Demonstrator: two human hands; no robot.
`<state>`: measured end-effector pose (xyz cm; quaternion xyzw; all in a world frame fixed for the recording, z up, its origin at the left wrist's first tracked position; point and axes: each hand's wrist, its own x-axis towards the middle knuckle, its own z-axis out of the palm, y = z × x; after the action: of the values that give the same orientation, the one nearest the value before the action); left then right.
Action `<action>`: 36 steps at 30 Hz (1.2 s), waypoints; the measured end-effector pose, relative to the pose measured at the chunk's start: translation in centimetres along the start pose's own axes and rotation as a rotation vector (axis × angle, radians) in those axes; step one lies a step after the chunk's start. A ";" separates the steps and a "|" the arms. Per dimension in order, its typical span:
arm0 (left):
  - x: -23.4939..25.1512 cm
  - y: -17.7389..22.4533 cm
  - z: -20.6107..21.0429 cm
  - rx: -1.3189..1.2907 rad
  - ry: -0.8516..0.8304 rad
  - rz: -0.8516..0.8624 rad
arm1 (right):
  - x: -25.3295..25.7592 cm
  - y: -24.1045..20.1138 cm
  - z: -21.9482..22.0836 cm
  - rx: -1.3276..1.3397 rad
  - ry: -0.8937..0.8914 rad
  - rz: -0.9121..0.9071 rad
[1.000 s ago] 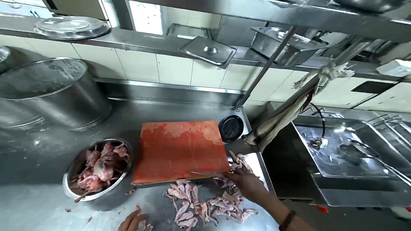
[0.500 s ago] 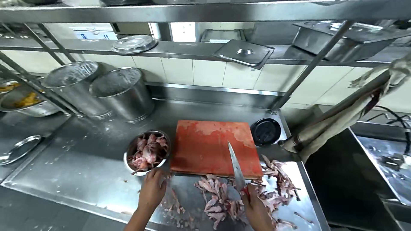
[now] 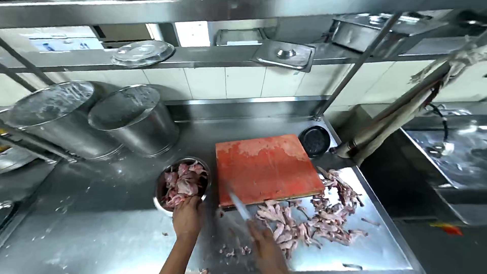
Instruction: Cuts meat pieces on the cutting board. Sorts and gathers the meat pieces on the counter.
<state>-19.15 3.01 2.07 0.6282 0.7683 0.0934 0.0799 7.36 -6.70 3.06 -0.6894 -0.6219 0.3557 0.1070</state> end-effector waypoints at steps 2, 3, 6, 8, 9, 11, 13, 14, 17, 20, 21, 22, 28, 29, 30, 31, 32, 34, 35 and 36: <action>1.1 -1.6 -0.4 -0.016 0.014 0.005 | 0.3 -3.1 3.7 -0.067 -0.018 0.019; 1.6 -2.7 -0.6 -0.019 0.019 0.006 | 0.6 -4.2 5.2 -0.106 -0.012 0.054; 3.3 -6.6 -1.0 -0.037 0.068 0.050 | 1.4 -6.4 7.3 -0.176 0.052 0.154; 4.4 -8.7 -1.4 -0.043 0.074 0.078 | 1.4 -7.1 7.7 -0.198 0.080 0.192; 4.9 -9.5 -1.7 -0.041 0.059 0.075 | 1.4 -7.2 7.8 -0.202 0.087 0.201; 5.8 -10.7 -2.3 -0.037 0.018 0.065 | 1.7 -6.5 7.6 -0.193 0.106 0.225; 6.3 -11.5 -2.6 -0.050 0.009 0.079 | 1.9 -4.9 6.5 -0.146 0.146 0.312; 6.4 -11.7 -2.7 -0.059 0.016 0.091 | 2.2 -3.4 5.6 -0.125 0.207 0.367; 6.2 -12.2 -2.6 -0.071 0.007 0.105 | 2.3 2.1 2.7 -0.084 0.419 0.497; 6.6 -12.2 -3.0 -0.058 -0.052 0.096 | 2.3 1.1 1.9 -0.069 0.455 0.525; 6.7 -12.2 -3.2 -0.072 -0.066 0.102 | 2.1 -1.0 2.6 -0.043 0.439 0.483; 6.7 -12.2 -3.4 -0.102 -0.062 0.120 | 2.1 -3.3 3.9 -0.022 0.403 0.433; 6.1 -12.6 -5.3 -0.269 0.016 0.359 | 2.9 -7.9 8.3 -0.021 0.179 0.388; 6.1 -12.5 -5.7 -0.285 0.015 0.382 | 2.7 -6.0 7.1 -0.008 0.226 0.434; 5.9 -12.5 -6.0 -0.301 0.009 0.397 | 2.5 -3.4 5.5 0.005 0.301 0.495; 5.9 -12.3 -6.2 -0.322 0.008 0.407 | 2.4 -0.1 3.5 0.000 0.379 0.553; 5.8 -12.1 -6.3 -0.342 0.005 0.416 | 2.2 3.0 1.4 -0.011 0.449 0.599; 5.7 -12.0 -6.4 -0.356 0.009 0.435 | 1.9 6.9 -1.9 -0.027 0.522 0.684; 5.5 -11.9 -6.4 -0.365 0.004 0.435 | 1.7 7.6 -3.1 -0.001 0.546 0.703; 5.2 -11.8 -6.3 -0.373 -0.008 0.430 | 1.3 7.6 -3.9 0.076 0.587 0.697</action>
<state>-32.92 5.58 5.29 0.7517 0.5865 0.2453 0.1754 15.67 -5.83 0.96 -0.9247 -0.2828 0.1824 0.1780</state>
